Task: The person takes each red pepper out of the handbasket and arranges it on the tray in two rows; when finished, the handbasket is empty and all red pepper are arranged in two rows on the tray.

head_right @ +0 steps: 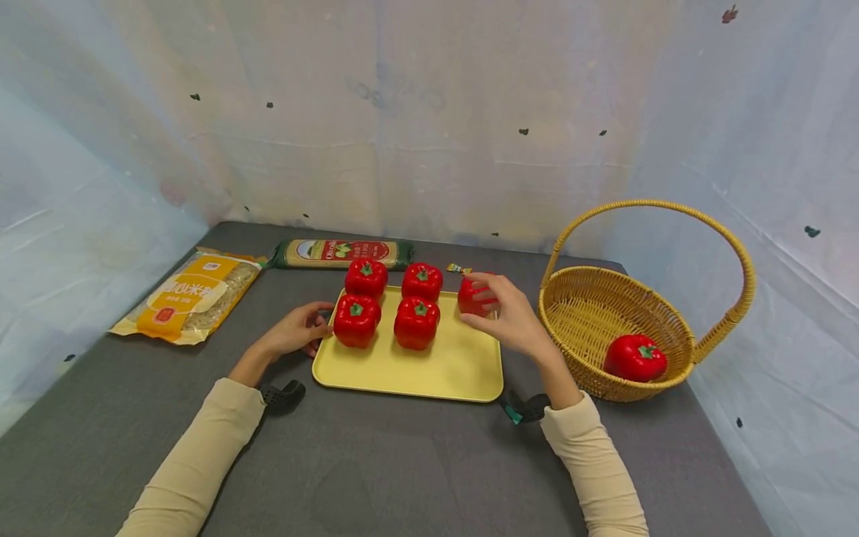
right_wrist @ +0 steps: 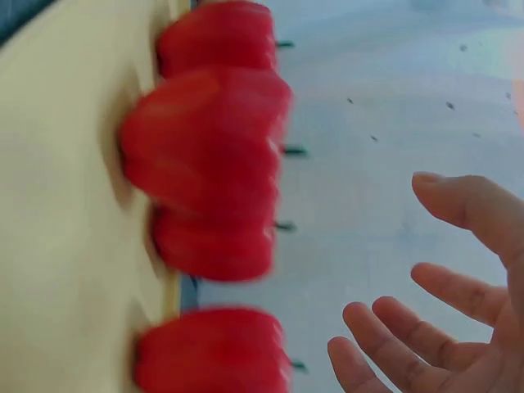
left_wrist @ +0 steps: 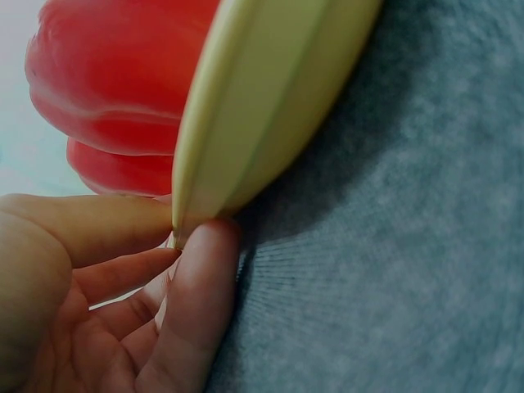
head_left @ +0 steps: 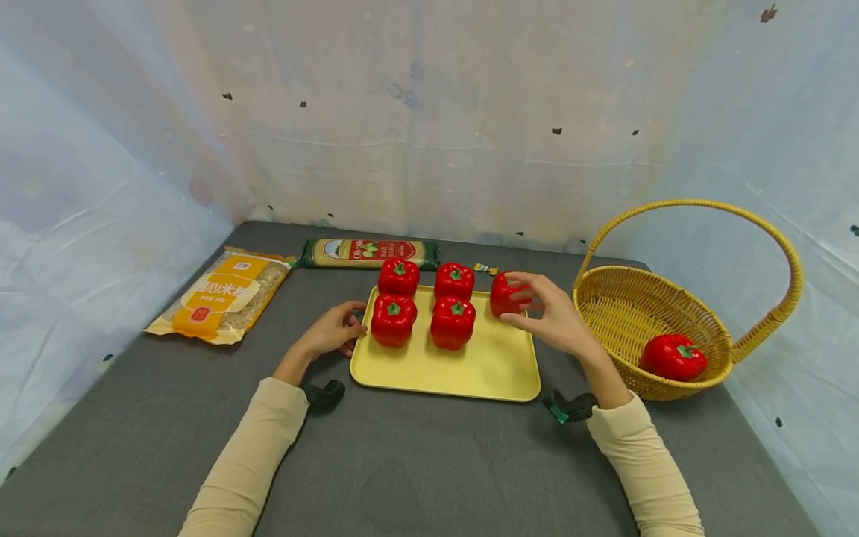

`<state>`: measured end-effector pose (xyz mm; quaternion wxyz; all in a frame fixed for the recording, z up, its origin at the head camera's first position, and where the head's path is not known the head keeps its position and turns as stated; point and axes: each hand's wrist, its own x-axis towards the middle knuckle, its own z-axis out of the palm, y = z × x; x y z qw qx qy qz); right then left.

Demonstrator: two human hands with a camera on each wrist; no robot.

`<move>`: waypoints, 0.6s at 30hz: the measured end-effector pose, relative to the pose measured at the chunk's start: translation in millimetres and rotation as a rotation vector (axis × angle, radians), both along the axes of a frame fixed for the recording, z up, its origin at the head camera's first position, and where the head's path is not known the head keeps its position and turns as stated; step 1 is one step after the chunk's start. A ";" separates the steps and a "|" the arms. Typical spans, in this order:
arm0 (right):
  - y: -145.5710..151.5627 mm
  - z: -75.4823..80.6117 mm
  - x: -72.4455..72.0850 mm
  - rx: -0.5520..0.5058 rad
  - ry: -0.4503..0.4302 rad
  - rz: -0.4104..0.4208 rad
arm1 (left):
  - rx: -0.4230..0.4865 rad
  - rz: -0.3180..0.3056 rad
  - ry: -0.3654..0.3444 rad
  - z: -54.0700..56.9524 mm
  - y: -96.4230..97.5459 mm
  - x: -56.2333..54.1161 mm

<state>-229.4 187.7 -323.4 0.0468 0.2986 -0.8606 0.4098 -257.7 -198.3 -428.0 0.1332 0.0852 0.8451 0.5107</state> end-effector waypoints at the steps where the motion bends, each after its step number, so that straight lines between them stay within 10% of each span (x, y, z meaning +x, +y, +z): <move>1: 3.9 6.2 4.3 0.001 0.018 -0.011 | 0.000 -0.002 0.001 0.5 -0.1 0.2; 18: 111.6 21.8 7.7 0.091 0.084 -0.271 | -0.005 -0.001 0.007 2.9 1.3 2.0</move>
